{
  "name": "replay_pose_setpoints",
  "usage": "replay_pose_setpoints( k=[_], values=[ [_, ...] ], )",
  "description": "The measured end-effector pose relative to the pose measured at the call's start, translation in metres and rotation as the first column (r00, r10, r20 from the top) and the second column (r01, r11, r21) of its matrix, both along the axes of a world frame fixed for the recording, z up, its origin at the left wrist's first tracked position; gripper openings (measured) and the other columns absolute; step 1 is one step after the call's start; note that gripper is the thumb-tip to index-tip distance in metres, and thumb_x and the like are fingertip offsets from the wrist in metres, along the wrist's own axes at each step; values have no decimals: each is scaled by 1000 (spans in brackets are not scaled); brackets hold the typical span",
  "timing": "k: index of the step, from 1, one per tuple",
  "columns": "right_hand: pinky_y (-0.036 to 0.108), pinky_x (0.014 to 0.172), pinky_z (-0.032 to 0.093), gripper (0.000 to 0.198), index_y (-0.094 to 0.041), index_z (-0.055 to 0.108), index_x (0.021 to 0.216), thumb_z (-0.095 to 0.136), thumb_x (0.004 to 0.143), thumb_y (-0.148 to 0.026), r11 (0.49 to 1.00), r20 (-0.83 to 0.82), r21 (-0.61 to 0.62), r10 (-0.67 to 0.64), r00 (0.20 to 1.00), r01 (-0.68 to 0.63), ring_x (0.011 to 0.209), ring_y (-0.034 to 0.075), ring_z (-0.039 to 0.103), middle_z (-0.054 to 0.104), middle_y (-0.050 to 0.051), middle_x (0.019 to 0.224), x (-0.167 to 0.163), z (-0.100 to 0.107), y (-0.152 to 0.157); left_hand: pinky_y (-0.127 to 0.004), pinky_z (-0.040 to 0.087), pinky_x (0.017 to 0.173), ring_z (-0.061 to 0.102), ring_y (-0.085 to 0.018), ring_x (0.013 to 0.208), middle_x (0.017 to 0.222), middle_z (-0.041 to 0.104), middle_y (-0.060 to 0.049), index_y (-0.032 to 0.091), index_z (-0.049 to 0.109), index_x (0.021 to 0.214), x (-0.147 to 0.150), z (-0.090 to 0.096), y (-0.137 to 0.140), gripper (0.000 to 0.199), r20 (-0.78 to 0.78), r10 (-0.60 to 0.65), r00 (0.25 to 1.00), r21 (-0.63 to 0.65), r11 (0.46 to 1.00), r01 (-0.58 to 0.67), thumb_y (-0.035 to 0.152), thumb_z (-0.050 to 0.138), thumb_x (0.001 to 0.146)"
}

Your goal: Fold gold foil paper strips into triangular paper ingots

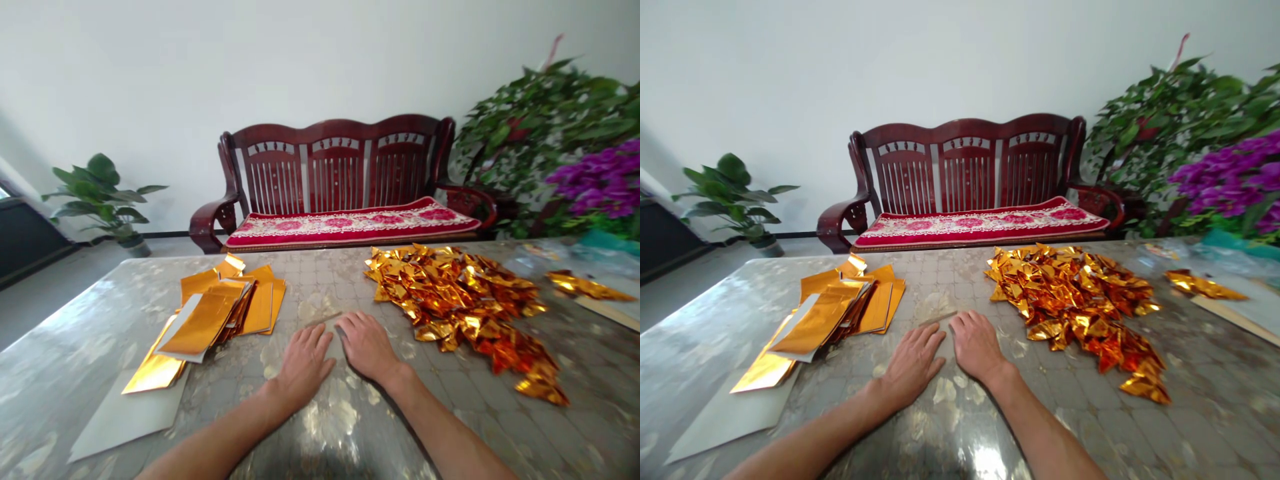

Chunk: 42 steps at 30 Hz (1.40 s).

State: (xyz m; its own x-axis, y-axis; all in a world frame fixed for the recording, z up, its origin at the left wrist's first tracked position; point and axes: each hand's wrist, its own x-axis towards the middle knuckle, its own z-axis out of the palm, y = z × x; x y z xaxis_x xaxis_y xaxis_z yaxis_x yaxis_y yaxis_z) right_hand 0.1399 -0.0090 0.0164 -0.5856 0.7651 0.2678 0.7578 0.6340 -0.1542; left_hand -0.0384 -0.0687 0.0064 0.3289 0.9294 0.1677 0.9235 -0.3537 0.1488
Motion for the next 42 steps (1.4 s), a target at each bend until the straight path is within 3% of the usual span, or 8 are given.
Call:
replay_pose_setpoints(
  k=[6, 13, 17, 28, 32, 34, 37, 42],
  values=[
    [38, 97, 37, 41, -25, 63, 115, 75, 77, -33, 981, -38, -134, 135, 990, -139, 113, 26, 51, 62, 5, 126, 20, 9, 1, -44, 37, 114, 47, -29, 134, 145, 51, -15, 16, 53, 130, -27, 13, 15, 53, 68, -157, 985, -85, 983, 162, 40, 69, 85],
    [37, 94, 40, 15, -21, 67, 103, 61, 89, -23, 987, -30, -90, 129, 991, -132, 108, 23, 55, 68, 6, 115, 16, 3, 5, -38, 36, 116, 49, -23, 134, 144, 54, -11, 20, 52, 129, -40, 18, 16, 49, 145, -203, 969, -117, 968, 220, 18, 62, 81],
    [39, 94, 41, 25, -22, 67, 107, 70, 84, -32, 985, -41, -90, 147, 988, -150, 109, 25, 55, 68, 6, 118, 19, 3, 5, -41, 36, 115, 49, -25, 134, 145, 53, -11, 22, 56, 124, -41, 20, 16, 46, 119, -234, 965, -115, 962, 247, 22, 64, 79],
    [36, 91, 42, 11, -20, 66, 98, 60, 92, -28, 992, -51, -55, 110, 993, -113, 102, 23, 58, 70, 7, 104, 13, -1, 8, -37, 45, 107, 59, -22, 123, 134, 63, -6, 23, 61, 118, -37, 5, 22, 29, 123, -133, 983, -39, 990, 139, 18, 56, 90],
    [37, 95, 39, 42, -22, 63, 116, 75, 79, -38, 985, -88, -120, 109, 990, -120, 108, 24, 57, 68, 6, 112, 23, 6, 7, -35, 46, 104, 62, -20, 118, 129, 67, -6, 23, 68, 110, -32, 4, 21, 27, 176, -74, 982, -10, 997, 77, 30, 44, 101],
    [36, 95, 38, 43, -22, 61, 118, 73, 81, -39, 985, -99, -130, 97, 990, -110, 108, 24, 57, 68, 6, 112, 25, 7, 7, -34, 46, 103, 63, -19, 116, 126, 69, -5, 23, 70, 105, -29, 6, 22, 32, 206, -53, 977, -20, 998, 58, 32, 40, 103],
    [32, 89, 38, 19, -22, 65, 103, 50, 98, -34, 994, -94, -92, 44, 995, -53, 101, 20, 59, 69, 4, 100, 19, 5, 9, -34, 46, 100, 64, -19, 110, 119, 72, -4, 22, 73, 97, -26, 8, 24, 33, 229, 1, 974, -46, 999, 9, 31, 41, 102],
    [29, 77, 36, 27, -22, 65, 85, 44, 101, -29, 993, -84, -11, -114, 990, 113, 85, 19, 59, 67, 4, 83, 1, -2, 14, -32, 46, 89, 66, -20, 95, 97, 75, -4, 22, 73, 94, -24, 6, 29, 25, 250, 152, 956, -42, 988, -146, 31, 51, 98]
  ],
)
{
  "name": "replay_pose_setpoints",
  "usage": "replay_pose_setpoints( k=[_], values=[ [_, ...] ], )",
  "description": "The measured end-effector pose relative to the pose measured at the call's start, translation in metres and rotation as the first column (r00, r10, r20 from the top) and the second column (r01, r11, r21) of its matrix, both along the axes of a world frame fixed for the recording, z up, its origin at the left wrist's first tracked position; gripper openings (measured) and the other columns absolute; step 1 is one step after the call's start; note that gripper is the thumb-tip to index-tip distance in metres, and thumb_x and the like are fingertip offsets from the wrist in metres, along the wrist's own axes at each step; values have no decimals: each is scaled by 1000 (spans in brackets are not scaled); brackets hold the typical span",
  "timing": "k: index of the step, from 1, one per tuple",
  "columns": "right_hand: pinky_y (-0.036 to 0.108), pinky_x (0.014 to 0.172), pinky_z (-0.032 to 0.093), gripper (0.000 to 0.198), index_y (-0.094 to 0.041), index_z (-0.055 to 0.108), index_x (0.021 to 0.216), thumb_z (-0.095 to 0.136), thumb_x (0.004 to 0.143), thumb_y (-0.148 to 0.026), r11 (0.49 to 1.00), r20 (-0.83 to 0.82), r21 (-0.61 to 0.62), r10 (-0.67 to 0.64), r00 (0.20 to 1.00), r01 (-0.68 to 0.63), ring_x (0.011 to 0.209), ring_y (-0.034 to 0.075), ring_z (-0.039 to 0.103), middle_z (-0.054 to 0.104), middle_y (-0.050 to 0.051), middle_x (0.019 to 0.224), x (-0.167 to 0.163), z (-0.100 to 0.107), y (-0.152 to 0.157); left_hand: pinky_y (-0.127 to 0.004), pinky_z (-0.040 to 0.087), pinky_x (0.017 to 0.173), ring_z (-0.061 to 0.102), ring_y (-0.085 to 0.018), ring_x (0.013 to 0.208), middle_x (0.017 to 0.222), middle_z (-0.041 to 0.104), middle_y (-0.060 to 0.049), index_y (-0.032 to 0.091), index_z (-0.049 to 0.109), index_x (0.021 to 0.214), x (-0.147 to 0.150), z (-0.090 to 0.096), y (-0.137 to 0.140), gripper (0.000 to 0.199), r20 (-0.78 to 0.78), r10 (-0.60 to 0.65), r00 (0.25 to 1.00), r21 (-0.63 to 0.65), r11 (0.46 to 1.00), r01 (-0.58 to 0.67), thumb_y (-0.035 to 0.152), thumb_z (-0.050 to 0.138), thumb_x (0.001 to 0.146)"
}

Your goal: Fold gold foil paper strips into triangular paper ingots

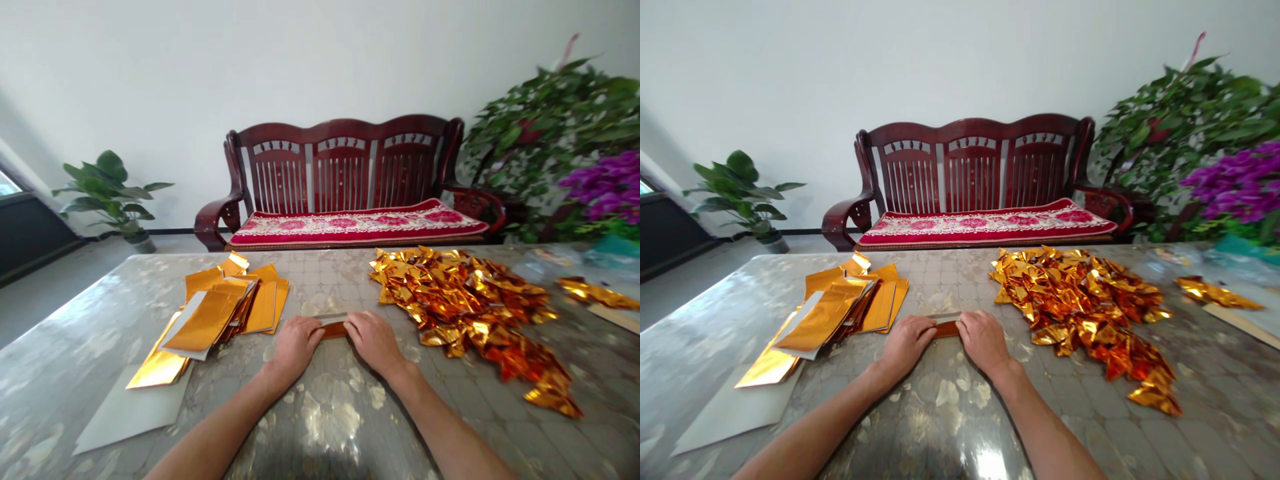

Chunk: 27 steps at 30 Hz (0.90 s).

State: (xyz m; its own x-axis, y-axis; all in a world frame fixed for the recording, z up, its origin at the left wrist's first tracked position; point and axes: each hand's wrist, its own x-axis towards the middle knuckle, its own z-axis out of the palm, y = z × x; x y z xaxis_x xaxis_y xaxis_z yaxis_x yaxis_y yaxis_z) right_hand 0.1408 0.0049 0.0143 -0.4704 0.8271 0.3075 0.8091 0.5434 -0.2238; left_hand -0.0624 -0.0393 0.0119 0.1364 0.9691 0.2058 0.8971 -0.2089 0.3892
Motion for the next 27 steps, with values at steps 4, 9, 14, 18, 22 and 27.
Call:
replay_pose_setpoints(
  k=[4, 9, 14, 18, 22, 27],
  values=[
    [29, 71, 33, 22, -22, 64, 81, 50, 98, -25, 998, -37, 15, -67, 997, 68, 81, 18, 58, 67, 3, 80, -7, -3, 1, -31, 43, 83, 64, -21, 91, 92, 74, -3, 23, 74, 92, 0, -1, 1, 21, -28, 110, 994, 18, 994, -109, 34, 56, 95],
    [29, 71, 33, 18, -22, 61, 77, 52, 93, -18, 995, -56, 40, -85, 995, 87, 81, 18, 57, 67, 3, 78, -11, -7, 2, -31, 41, 81, 64, -20, 89, 88, 72, -3, 22, 73, 83, 0, -1, 1, 22, -61, 206, 977, 21, 978, -205, 37, 59, 92],
    [29, 76, 35, 15, -22, 58, 76, 54, 89, -14, 997, -54, 40, -57, 997, 59, 85, 19, 56, 67, 3, 84, -13, -11, 4, -30, 41, 83, 64, -20, 91, 89, 71, -3, 21, 70, 83, 1, -2, 2, 19, -37, 244, 969, 5, 970, -244, 35, 60, 90],
    [29, 78, 36, 14, -22, 58, 79, 53, 90, -14, 998, -62, 37, -49, 997, 52, 87, 20, 55, 66, 4, 87, -13, -13, 5, -30, 41, 82, 64, -20, 91, 89, 69, -3, 21, 68, 83, 2, -2, 2, 15, -53, 258, 965, -9, 966, -259, 32, 59, 89],
    [30, 78, 36, 14, -22, 57, 79, 53, 90, -15, 998, -78, 24, -54, 995, 56, 87, 20, 55, 66, 3, 86, -13, -14, 6, -30, 41, 80, 63, -20, 90, 90, 67, -4, 21, 66, 84, 3, -1, 1, 11, -88, 270, 959, -33, 961, -273, 29, 59, 88],
    [30, 78, 35, 13, -22, 57, 79, 55, 90, -16, 997, -88, 9, -71, 994, 72, 86, 20, 55, 65, 3, 85, -14, -13, 6, -30, 41, 79, 62, -21, 91, 93, 66, -5, 21, 65, 88, 3, 1, 1, 14, -149, 264, 953, -51, 960, -274, 31, 56, 90]
  ],
)
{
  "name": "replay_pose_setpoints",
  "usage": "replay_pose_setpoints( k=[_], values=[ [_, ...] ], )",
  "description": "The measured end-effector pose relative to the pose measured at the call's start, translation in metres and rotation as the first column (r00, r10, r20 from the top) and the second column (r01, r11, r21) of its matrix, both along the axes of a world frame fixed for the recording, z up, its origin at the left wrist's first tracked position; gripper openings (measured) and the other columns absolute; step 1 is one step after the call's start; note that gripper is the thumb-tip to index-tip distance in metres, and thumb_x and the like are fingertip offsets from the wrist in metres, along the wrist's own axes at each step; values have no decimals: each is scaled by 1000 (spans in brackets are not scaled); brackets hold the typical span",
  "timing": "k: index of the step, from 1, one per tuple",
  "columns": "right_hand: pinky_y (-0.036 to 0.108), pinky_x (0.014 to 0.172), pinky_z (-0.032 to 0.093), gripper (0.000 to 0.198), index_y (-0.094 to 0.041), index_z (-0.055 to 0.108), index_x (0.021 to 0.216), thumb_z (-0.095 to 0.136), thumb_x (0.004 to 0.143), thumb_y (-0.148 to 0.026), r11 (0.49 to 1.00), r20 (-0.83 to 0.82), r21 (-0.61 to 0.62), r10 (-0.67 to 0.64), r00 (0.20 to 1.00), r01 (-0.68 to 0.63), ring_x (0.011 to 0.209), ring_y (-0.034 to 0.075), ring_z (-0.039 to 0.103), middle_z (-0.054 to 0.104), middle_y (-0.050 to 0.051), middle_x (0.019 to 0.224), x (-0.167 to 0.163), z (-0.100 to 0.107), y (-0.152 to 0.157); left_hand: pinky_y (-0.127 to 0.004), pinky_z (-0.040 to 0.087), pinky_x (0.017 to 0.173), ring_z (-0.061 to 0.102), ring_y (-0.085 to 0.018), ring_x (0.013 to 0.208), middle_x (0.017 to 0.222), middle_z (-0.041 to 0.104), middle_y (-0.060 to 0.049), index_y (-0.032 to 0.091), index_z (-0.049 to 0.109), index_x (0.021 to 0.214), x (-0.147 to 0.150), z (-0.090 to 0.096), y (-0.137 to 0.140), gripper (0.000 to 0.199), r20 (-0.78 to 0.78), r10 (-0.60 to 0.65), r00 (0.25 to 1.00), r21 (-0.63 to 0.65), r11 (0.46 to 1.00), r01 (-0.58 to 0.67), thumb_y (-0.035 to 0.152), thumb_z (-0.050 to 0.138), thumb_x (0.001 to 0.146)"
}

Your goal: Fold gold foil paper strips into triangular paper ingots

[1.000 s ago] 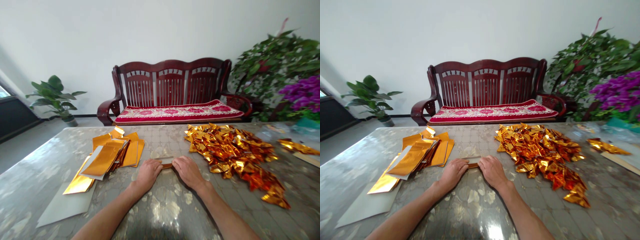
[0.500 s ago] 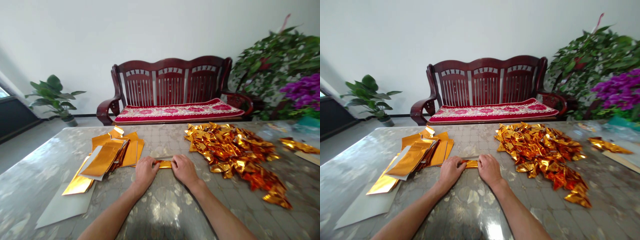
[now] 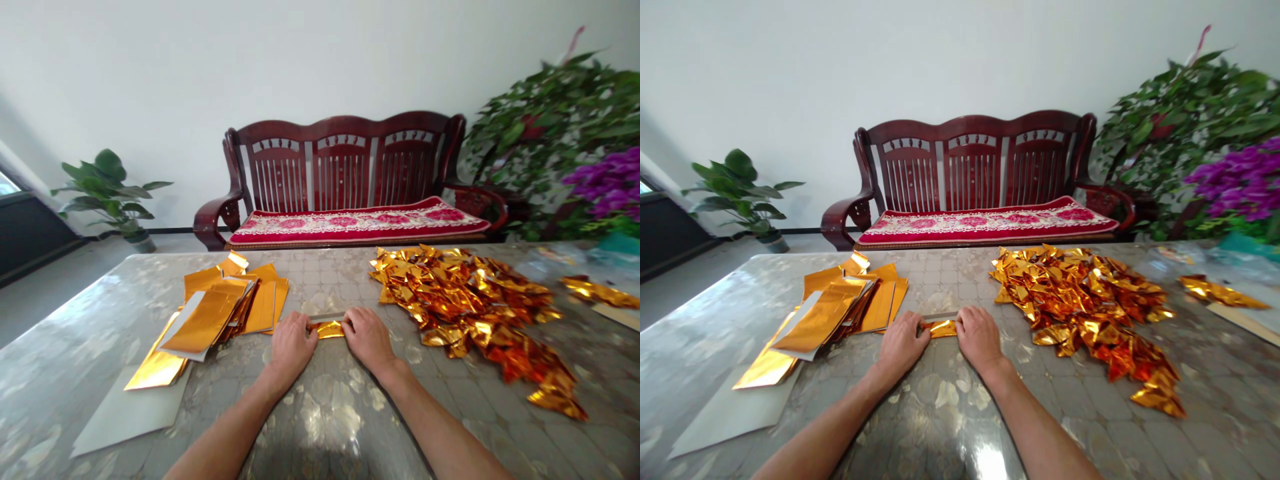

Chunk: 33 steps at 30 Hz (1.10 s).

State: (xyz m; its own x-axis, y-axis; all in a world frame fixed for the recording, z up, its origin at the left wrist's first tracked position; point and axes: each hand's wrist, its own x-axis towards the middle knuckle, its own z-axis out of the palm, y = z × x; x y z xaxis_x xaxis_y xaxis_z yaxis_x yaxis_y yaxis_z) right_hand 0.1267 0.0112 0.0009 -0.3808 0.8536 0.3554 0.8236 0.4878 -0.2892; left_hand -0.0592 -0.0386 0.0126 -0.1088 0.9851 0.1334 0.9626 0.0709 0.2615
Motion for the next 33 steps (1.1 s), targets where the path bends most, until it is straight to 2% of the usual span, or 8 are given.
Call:
replay_pose_setpoints(
  k=[8, 16, 25, 33],
  values=[
    [29, 78, 35, 11, -22, 57, 81, 55, 91, -17, 1000, 2, -12, -6, 1000, 6, 88, 20, 55, 65, 3, 88, 0, -1, 0, -31, 42, 81, 63, -21, 93, 93, 66, -7, 20, 64, 88, 3, 3, 1, 28, -67, -7, 998, -9, 1000, 6, 31, 41, 99],
    [29, 78, 36, 13, -22, 57, 80, 54, 92, -17, 1000, -10, -9, -1, 1000, 1, 87, 20, 55, 64, 3, 87, -1, -1, 0, -30, 42, 79, 60, -21, 90, 95, 63, -6, 21, 64, 83, 1, -2, 1, 20, -28, 39, 999, -3, 999, -39, 34, 53, 93],
    [29, 77, 35, 12, -22, 57, 80, 54, 91, -17, 1000, -17, -1, -12, 1000, 12, 87, 20, 56, 65, 3, 86, 0, -3, 1, -32, 41, 80, 59, -21, 91, 96, 62, -6, 21, 64, 84, 0, -4, 0, 17, -15, 54, 998, 24, 998, -53, 34, 55, 91],
    [28, 79, 35, 12, -21, 57, 81, 55, 92, -17, 1000, -21, 7, -9, 1000, 9, 87, 19, 55, 64, 3, 86, 0, -5, 1, -32, 39, 79, 59, -21, 92, 96, 62, -6, 20, 64, 85, 1, -2, 1, 21, -48, 72, 996, -20, 997, -73, 35, 50, 93]
  ],
)
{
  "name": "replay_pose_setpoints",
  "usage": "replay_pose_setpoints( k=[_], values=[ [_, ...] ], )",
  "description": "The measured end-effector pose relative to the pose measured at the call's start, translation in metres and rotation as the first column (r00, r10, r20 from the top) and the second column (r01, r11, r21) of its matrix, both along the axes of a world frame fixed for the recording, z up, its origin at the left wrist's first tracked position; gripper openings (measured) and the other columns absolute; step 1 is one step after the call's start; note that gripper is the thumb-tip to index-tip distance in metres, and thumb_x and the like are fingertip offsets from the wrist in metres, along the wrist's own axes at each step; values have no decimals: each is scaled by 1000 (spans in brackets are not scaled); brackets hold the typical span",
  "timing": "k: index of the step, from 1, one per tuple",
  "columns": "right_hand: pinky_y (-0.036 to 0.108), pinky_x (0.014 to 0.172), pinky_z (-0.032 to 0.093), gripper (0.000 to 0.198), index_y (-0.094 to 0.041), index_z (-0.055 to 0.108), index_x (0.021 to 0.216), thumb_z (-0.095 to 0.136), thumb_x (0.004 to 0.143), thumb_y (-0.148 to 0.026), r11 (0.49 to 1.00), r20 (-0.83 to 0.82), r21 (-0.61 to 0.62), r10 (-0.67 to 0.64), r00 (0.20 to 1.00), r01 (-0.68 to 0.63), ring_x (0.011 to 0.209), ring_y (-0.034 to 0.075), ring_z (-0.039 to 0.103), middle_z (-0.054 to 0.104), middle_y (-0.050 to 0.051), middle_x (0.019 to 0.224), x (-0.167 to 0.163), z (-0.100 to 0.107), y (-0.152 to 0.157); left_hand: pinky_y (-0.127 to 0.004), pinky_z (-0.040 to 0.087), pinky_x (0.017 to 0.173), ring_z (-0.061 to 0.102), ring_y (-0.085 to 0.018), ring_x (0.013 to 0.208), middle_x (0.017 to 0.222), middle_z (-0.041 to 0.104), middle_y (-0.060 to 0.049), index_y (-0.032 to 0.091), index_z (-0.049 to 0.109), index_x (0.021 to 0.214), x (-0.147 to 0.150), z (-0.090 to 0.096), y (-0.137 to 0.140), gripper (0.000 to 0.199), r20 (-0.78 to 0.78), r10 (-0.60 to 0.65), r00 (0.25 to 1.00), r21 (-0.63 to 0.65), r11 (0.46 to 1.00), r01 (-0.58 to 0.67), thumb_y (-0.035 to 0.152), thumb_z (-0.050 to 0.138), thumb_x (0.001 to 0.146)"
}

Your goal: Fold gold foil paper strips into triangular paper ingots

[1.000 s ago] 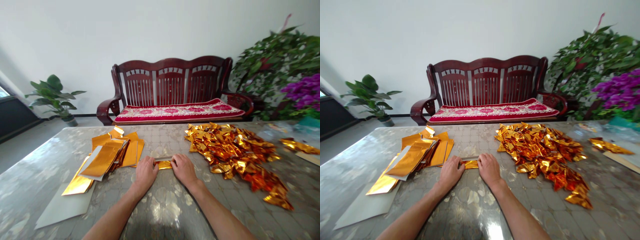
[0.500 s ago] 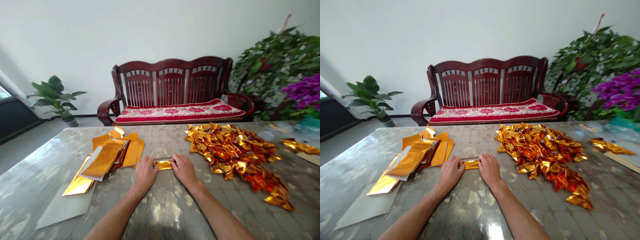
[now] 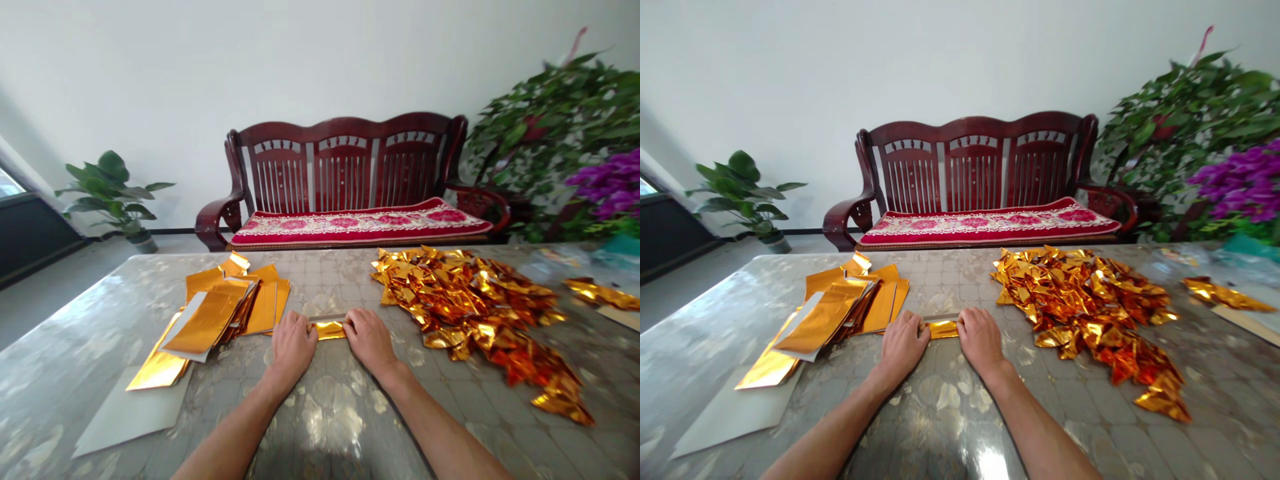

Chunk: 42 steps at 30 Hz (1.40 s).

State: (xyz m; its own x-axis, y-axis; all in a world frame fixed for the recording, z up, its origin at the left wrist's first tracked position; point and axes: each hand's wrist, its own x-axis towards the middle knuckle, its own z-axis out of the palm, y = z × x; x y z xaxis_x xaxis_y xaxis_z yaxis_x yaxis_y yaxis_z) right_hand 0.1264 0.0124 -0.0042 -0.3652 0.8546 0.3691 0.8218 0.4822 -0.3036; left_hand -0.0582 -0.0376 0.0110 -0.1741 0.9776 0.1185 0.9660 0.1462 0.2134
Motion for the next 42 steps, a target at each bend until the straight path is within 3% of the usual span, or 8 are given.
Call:
replay_pose_setpoints(
  k=[10, 16, 20, 23, 29, 37, 42],
  values=[
    [29, 76, 34, 11, -21, 59, 81, 55, 91, -16, 1000, 5, 21, -12, 1000, 12, 85, 19, 55, 65, 3, 85, 0, -2, 1, -31, 39, 81, 58, -21, 96, 98, 60, -4, 21, 61, 90, 1, -2, 1, 15, 12, 20, 1000, 6, 1000, -20, 33, 53, 93],
    [28, 76, 34, 11, -21, 59, 82, 54, 91, -18, 1000, 6, 2, -19, 1000, 19, 85, 19, 55, 65, 3, 86, -1, -1, 2, -33, 42, 81, 57, -23, 98, 101, 58, -6, 20, 57, 101, 1, -2, -1, 15, 31, 26, 999, 84, 996, -29, 30, 59, 91],
    [28, 76, 34, 11, -21, 59, 82, 54, 91, -18, 1000, -1, -20, -22, 1000, 22, 86, 19, 55, 66, 3, 86, -1, 0, 2, -35, 43, 85, 55, -24, 97, 102, 57, -6, 20, 58, 97, 3, -3, -3, 6, -47, -73, 996, 147, 986, 79, 23, 56, 93],
    [28, 76, 34, 9, -21, 58, 82, 55, 90, -18, 999, -9, -34, -22, 1000, 21, 85, 19, 55, 66, 3, 86, -1, 1, 2, -34, 43, 85, 53, -23, 97, 101, 59, -5, 21, 60, 96, 3, -5, -3, 10, -89, -216, 972, 139, 964, 227, 19, 51, 95],
    [28, 74, 34, 9, -21, 58, 81, 56, 90, -18, 997, -15, -64, -36, 999, 35, 83, 19, 56, 65, 2, 84, -1, 2, 3, -30, 46, 90, 53, -20, 102, 105, 63, -2, 25, 64, 108, -1, -10, 3, 18, -23, -518, 855, 113, 849, 517, 20, 51, 97],
    [30, 76, 39, 6, -21, 58, 85, 58, 91, -19, 999, -64, -13, -43, 997, 42, 84, 21, 57, 65, 3, 84, 2, -5, 6, -39, 46, 99, 52, -24, 110, 120, 60, -8, 20, 53, 130, 3, -9, -9, 34, -139, -542, 829, 30, 834, 550, 25, 47, 97],
    [34, 84, 43, 12, -18, 63, 92, 51, 94, -15, 985, -68, 173, 9, 998, 3, 90, 23, 57, 66, 7, 90, 7, -3, -7, -43, 44, 102, 48, -28, 116, 131, 55, -9, 19, 47, 136, 11, -2, -20, 48, -145, -511, 847, 18, 855, 519, 39, 55, 93]
  ],
)
